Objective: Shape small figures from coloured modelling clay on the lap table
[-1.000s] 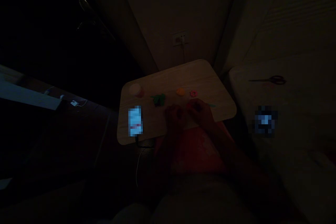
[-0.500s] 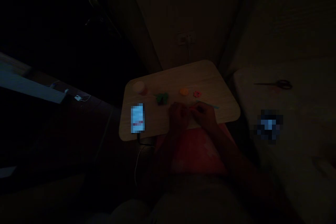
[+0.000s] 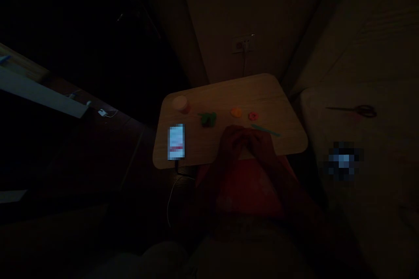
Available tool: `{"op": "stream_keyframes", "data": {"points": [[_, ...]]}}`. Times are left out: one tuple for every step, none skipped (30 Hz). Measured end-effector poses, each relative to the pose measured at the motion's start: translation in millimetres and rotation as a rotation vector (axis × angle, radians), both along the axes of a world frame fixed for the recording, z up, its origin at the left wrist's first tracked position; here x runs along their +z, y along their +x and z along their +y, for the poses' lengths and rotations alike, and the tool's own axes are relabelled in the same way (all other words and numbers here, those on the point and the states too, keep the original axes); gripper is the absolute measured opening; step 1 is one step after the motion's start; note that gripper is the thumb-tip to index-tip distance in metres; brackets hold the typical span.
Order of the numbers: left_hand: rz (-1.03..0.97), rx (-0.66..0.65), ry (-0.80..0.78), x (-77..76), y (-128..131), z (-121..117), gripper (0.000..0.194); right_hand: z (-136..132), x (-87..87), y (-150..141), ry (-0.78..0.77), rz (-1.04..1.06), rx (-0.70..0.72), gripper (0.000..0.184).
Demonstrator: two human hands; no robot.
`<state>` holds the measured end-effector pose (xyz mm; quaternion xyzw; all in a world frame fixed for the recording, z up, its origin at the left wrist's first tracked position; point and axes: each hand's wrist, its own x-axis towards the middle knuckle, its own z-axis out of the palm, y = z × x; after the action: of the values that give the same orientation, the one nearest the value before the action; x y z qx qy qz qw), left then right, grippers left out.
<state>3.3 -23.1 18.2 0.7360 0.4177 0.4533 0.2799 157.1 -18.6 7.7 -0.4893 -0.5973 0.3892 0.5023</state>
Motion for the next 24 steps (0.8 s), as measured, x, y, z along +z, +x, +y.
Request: {"op": "stream_keyframes", "data": {"points": [[-0.009, 0.002, -0.016, -0.2, 0, 0, 0.02, 0, 0.7, 0, -0.011, 0.005, 0.008, 0.042], [-0.024, 0.01, -0.034, -0.4, -1, 1, 0.019, -1, 1.6, -1, -0.025, 0.014, 0.015, 0.044], [-0.045, 0.02, -0.05, -0.6, -1, 1, 0.019, -1, 2.8, -1, -0.041, 0.025, 0.023, 0.047], [-0.074, 0.034, -0.066, -0.7, -2, 2, 0.021, -2, 4.3, -2, -0.057, 0.038, 0.027, 0.048], [-0.109, 0.051, -0.082, -0.9, -2, 3, 0.023, -3, 5.8, -3, -0.072, 0.051, 0.029, 0.049], [-0.146, 0.068, -0.1, -0.9, -2, 3, 0.025, -3, 7.3, -3, -0.086, 0.063, 0.022, 0.05], [-0.181, 0.084, -0.119, -0.9, -2, 4, 0.027, -4, 8.7, -4, -0.095, 0.071, 0.013, 0.05], [-0.211, 0.099, -0.138, -0.8, -2, 4, 0.028, -4, 10.0, -4, -0.099, 0.075, 0.002, 0.049], [-0.236, 0.114, -0.153, -0.5, -2, 4, 0.028, -4, 10.9, -5, -0.1, 0.077, -0.009, 0.049], [-0.251, 0.129, -0.168, -0.2, -2, 4, 0.027, -4, 11.4, -5, -0.096, 0.077, -0.019, 0.049], [-0.257, 0.144, -0.184, 0.0, -2, 3, 0.026, -4, 11.5, -4, -0.09, 0.075, -0.026, 0.049], [-0.261, 0.161, -0.2, 0.3, -1, 3, 0.024, -4, 11.0, -4, -0.083, 0.07, -0.032, 0.049], [-0.267, 0.179, -0.219, 0.5, -1, 2, 0.023, -4, 10.2, -4, -0.077, 0.063, -0.035, 0.048], [-0.275, 0.196, -0.239, 0.7, -1, 2, 0.022, -4, 8.9, -3, -0.071, 0.06, -0.04, 0.048], [-0.281, 0.212, -0.256, 0.8, -1, 1, 0.021, -4, 7.5, -3, -0.067, 0.061, -0.044, 0.047], [-0.282, 0.224, -0.267, 0.9, -1, 1, 0.02, -4, 6.0, -3, -0.065, 0.068, -0.049, 0.046], [-0.277, 0.236, -0.267, 1.0, -2, 1, 0.02, -4, 4.6, -2, -0.066, 0.08, -0.053, 0.044], [-0.265, 0.246, -0.256, 1.0, -2, 1, 0.021, -4, 3.4, -2, -0.07, 0.095, -0.054, 0.043], [-0.251, 0.256, -0.237, 0.8, -3, 1, 0.022, -4, 2.4, -2, -0.077, 0.109, -0.053, 0.042], [-0.239, 0.263, -0.218, 0.4, -3, 2, 0.024, -4, 1.8, -3, -0.084, 0.123, -0.052, 0.041], [-0.237, 0.268, -0.207, -0.2, -4, 2, 0.026, -4, 1.4, -3, -0.091, 0.132, -0.049, 0.04], [-0.245, 0.271, -0.204, -0.9, -4, 3, 0.028, -4, 1.2, -3, -0.098, 0.137, -0.044, 0.04], [-0.259, 0.268, -0.212, -1.8, -4, 3, 0.029, -4, 1.1, -3, -0.103, 0.141, -0.041, 0.04], [-0.276, 0.261, -0.23, -2.5, -4, 4, 0.031, -4, 1.1, -3, -0.107, 0.142, -0.04, 0.041]]}}
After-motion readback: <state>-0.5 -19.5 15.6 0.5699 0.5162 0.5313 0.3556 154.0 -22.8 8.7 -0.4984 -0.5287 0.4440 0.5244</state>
